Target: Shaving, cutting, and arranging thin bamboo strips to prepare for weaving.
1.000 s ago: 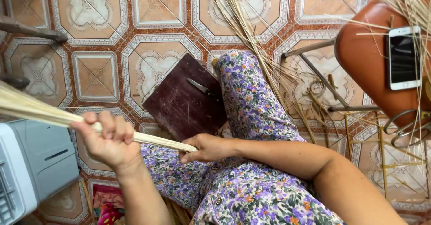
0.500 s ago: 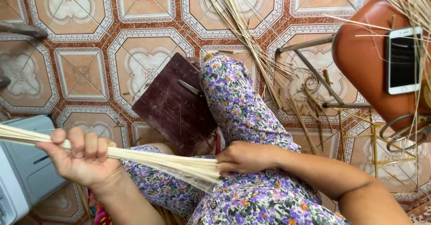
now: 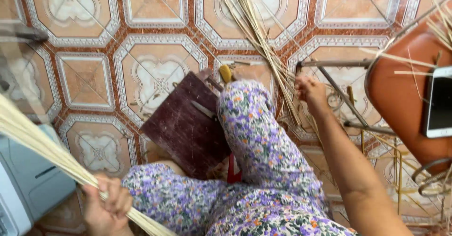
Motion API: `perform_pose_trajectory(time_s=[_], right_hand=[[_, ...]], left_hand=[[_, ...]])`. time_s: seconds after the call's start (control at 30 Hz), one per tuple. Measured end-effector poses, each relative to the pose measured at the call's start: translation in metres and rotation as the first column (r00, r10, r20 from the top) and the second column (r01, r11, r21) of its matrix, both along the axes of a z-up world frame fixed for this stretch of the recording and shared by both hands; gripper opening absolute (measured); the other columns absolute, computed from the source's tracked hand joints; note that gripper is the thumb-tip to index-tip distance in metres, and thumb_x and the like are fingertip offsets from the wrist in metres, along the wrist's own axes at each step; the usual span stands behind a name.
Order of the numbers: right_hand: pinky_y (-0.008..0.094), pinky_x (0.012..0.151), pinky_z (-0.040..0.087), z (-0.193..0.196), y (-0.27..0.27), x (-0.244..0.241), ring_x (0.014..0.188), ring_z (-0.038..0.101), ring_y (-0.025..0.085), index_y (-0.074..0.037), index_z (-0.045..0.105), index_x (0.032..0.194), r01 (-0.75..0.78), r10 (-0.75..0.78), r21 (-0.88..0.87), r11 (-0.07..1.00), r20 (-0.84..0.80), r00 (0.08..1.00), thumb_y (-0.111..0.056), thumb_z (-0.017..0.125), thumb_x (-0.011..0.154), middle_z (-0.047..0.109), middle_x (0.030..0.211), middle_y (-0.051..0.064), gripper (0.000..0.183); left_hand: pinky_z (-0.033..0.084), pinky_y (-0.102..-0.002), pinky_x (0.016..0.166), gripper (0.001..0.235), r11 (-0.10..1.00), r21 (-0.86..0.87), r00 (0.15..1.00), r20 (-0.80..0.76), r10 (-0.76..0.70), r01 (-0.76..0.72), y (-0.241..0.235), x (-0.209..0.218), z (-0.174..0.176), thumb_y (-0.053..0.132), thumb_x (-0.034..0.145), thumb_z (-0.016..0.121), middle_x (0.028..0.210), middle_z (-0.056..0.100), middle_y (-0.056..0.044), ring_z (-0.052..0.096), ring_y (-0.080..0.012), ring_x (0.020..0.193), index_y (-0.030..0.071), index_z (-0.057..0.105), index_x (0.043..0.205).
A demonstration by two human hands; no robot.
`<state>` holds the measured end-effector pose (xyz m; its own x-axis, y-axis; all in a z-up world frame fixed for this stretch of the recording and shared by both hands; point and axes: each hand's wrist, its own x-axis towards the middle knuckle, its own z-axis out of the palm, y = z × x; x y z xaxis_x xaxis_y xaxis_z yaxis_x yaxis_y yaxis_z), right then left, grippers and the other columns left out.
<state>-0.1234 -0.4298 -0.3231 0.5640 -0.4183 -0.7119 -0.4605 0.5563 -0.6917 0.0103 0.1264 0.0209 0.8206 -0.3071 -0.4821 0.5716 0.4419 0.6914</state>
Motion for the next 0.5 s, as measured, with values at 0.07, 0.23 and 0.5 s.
perform_pose_trajectory(time_s=[0.07, 0.23, 0.5], right_hand=[[0.025, 0.053, 0.048, -0.055, 0.0, 0.0, 0.061, 0.06, 0.009, -0.005, 0.071, 0.113, 0.003, -0.003, -0.002, 1.0, -0.089, 0.996, -0.023, 0.063, 0.103, 0.069, 0.081, 0.002, 0.022], [0.028, 0.054, 0.049, -0.166, 0.003, 0.012, 0.064, 0.065, 0.013, -0.005, 0.072, 0.112, -0.059, 0.047, -0.05, 0.997, -0.219, 0.975, -0.021, 0.063, 0.102, 0.071, 0.084, 0.007, 0.021], [0.027, 0.055, 0.049, -0.216, -0.026, 0.13, 0.063, 0.064, 0.012, -0.005, 0.077, 0.108, -0.228, 0.139, -0.385, 0.894, -0.247, 0.959, -0.015, 0.065, 0.1, 0.071, 0.079, 0.006, 0.017]], left_hand=[[0.025, -0.027, 0.033, 0.037, 0.992, -0.109, 0.993, -0.097, -0.074, 0.063, 0.011, -0.005, -0.03, 0.044, 0.108, 0.05, 0.058, 0.034, 0.001, 0.024, -0.0092, 0.04, 0.01, 0.051, 0.095], [0.034, -0.025, 0.031, 0.035, 0.909, -0.289, 0.914, -0.184, -0.361, 0.301, 0.014, -0.028, -0.102, 0.037, 0.111, 0.054, 0.062, 0.048, 0.0, 0.039, -0.0082, 0.042, 0.007, 0.055, 0.092], [0.032, -0.023, 0.035, 0.042, 0.816, -0.333, 0.7, -0.421, -0.577, 0.472, -0.065, -0.008, -0.129, 0.047, 0.107, 0.049, 0.065, 0.046, 0.002, 0.035, -0.0062, 0.043, 0.006, 0.05, 0.1]])
